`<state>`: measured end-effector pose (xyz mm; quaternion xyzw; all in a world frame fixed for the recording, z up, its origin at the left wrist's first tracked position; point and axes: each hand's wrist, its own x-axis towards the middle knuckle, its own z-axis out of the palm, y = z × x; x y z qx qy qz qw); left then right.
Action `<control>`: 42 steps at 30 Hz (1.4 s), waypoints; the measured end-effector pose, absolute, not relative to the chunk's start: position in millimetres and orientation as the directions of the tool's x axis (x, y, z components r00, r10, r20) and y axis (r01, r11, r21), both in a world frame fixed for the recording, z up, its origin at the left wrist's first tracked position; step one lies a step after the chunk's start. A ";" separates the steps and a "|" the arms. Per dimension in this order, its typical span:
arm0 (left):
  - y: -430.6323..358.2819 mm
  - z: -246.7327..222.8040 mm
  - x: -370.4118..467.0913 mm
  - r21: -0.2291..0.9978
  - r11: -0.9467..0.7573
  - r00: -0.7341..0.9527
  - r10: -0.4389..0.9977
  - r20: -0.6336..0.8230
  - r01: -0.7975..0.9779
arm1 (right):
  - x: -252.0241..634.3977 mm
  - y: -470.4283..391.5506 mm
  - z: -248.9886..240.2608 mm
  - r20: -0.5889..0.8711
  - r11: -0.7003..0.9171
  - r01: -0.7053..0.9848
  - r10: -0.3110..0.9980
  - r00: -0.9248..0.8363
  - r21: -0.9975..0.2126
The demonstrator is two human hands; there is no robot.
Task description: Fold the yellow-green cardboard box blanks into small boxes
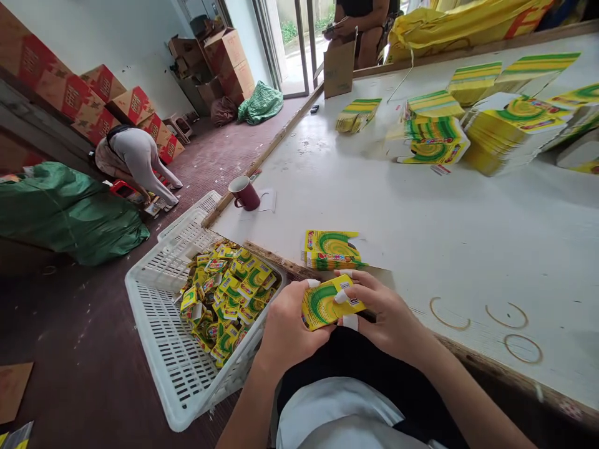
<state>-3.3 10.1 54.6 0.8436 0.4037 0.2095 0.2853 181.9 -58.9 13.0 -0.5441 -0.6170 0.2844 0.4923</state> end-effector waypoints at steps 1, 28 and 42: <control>9.5 54.9 -2.8 0.654 -0.510 0.588 0.800 0.122 0.558 | 178.2 -59.5 10.9 0.280 0.224 0.353 0.953 0.115 -0.908; 24.0 15.5 -23.9 0.914 -0.101 0.249 0.968 0.000 0.393 | 199.1 -7.2 6.6 0.314 -0.183 0.703 0.798 0.515 -0.687; -2.8 14.6 14.0 0.987 -0.160 0.204 0.966 0.157 -0.003 | 145.2 -51.4 34.0 -0.033 -0.049 0.071 0.977 0.210 -0.996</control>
